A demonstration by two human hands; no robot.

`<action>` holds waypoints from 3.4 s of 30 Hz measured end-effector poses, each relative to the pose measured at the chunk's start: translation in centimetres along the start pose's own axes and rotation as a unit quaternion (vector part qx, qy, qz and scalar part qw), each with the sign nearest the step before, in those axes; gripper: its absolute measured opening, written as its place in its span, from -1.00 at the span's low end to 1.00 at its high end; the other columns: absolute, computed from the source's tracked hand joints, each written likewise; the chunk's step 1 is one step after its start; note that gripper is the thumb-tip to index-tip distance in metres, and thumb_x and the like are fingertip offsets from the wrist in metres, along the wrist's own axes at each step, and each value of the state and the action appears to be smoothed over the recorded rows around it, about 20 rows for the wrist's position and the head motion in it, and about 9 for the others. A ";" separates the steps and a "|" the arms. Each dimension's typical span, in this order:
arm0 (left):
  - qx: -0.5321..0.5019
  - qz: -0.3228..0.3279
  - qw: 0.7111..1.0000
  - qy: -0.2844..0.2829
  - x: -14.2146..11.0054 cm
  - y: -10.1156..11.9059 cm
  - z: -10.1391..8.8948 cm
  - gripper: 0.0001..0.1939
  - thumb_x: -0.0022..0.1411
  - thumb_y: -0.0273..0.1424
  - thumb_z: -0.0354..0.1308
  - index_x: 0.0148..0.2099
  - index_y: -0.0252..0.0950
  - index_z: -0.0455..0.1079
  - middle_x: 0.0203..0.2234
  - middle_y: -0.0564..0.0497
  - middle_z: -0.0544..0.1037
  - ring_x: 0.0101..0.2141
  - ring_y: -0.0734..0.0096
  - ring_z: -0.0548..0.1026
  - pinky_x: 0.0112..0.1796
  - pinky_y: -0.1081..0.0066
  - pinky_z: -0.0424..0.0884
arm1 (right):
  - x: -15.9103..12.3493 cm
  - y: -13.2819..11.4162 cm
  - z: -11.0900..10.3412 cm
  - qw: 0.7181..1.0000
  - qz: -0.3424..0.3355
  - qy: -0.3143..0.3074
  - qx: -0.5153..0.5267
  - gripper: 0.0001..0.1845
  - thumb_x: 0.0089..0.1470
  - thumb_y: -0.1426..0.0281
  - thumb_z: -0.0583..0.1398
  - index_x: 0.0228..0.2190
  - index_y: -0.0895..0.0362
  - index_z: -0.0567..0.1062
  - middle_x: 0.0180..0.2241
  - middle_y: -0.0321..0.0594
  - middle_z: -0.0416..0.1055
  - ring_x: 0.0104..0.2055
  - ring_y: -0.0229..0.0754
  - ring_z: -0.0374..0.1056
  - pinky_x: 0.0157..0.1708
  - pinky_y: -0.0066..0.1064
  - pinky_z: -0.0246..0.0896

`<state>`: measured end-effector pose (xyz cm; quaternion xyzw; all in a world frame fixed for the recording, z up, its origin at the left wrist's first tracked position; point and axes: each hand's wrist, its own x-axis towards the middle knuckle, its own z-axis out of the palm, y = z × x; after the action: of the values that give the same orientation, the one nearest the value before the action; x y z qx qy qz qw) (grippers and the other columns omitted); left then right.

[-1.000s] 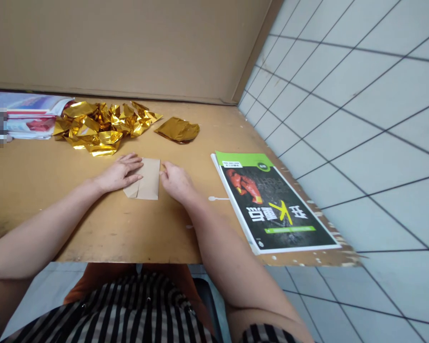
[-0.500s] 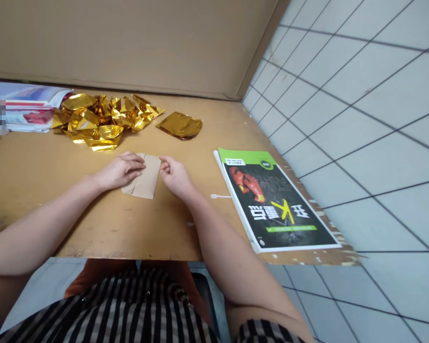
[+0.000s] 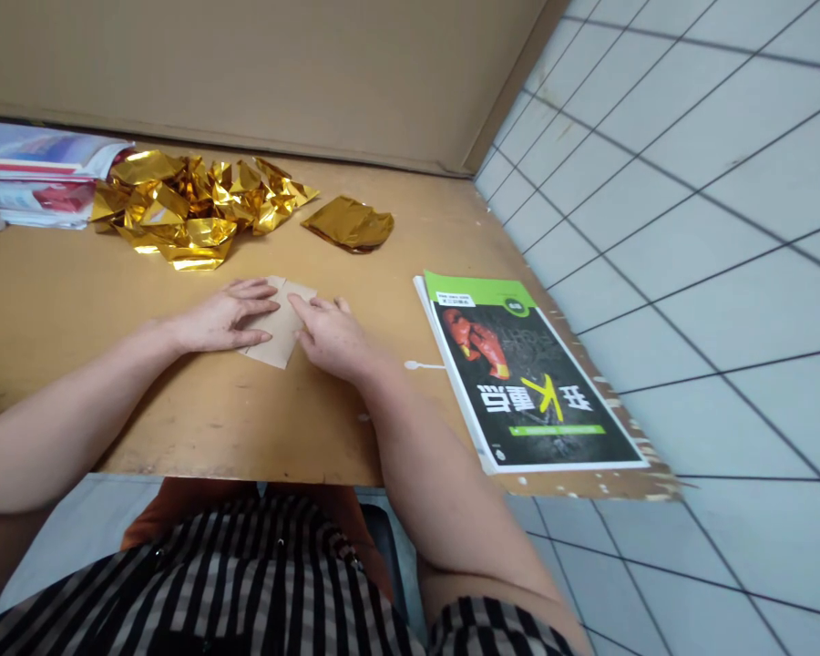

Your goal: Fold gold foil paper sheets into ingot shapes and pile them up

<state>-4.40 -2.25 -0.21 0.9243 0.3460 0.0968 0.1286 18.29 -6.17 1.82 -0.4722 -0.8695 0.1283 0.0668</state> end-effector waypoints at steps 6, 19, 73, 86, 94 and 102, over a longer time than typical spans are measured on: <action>0.033 -0.008 0.997 0.072 0.0 -0.1 -0.6 -0.64 0.27 -0.39 0.08 0.09 -0.20 0.45 0.13 -0.09 0.44 0.19 -0.02 0.27 0.16 -0.07 0.18 | -0.7 -2.3 -0.6 0.997 -0.037 -0.032 -0.064 -0.51 0.18 0.41 0.03 0.12 0.29 0.34 -0.16 0.11 0.51 -0.02 0.07 0.34 0.13 -0.04 -0.03; -0.001 0.043 0.999 0.005 -0.7 -0.2 -1.4 -0.50 0.15 0.03 0.20 -0.11 -0.29 0.52 -0.09 -0.14 0.55 -0.05 0.08 0.48 0.03 0.13 0.32 | -0.2 3.3 0.3 0.997 -0.027 0.041 0.053 -0.32 0.06 0.33 0.21 0.22 0.06 0.29 0.13 -0.05 0.39 0.15 0.10 0.28 0.14 0.02 0.18; 0.101 -0.010 0.993 0.056 0.0 2.1 -0.1 -0.65 0.31 -0.52 -0.10 -0.13 -0.28 0.53 -0.19 -0.13 0.56 -0.13 0.19 0.45 -0.07 0.22 0.44 | 2.1 2.6 1.3 0.978 0.144 0.149 0.002 -0.63 0.13 0.39 0.08 -0.06 0.17 0.50 -0.13 0.06 0.49 0.02 0.18 0.31 0.01 0.09 0.16; 0.139 -0.032 0.990 -0.011 -0.5 3.3 0.0 -0.62 0.38 -0.37 -0.10 0.08 -0.41 0.41 -0.01 -0.22 0.52 0.03 0.16 0.44 0.10 0.23 0.34 | 1.1 -1.4 3.6 0.998 -0.030 -0.039 0.039 -0.03 0.19 -0.15 -0.19 0.33 0.34 -0.01 0.39 0.13 -0.15 0.43 0.15 -0.27 0.36 0.01 -0.26; 0.110 -0.058 0.992 -0.034 0.2 1.9 1.3 -0.34 0.40 -0.09 -0.20 0.38 -0.39 0.04 0.34 -0.25 0.13 0.33 0.07 0.07 0.27 0.14 0.02 | 1.7 1.0 3.2 1.000 0.000 -0.004 0.017 -0.05 0.18 -0.17 -0.18 0.34 0.24 -0.01 0.40 0.06 -0.13 0.43 0.13 -0.24 0.36 0.03 -0.24; 0.081 -0.073 0.993 -0.054 1.6 1.0 1.4 -0.31 0.42 -0.11 -0.30 0.42 -0.43 -0.08 0.38 -0.25 -0.04 0.37 0.10 -0.07 0.29 0.14 -0.06 | 3.8 1.7 2.4 0.999 0.031 -0.012 -0.002 0.01 0.15 -0.21 -0.20 0.34 0.29 0.01 0.39 0.10 -0.14 0.43 0.14 -0.26 0.36 0.03 -0.27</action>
<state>-2.24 -2.14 -1.10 0.9080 0.4114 0.0093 0.0785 17.08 -2.50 -0.97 -0.4974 -0.8555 0.1342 0.0512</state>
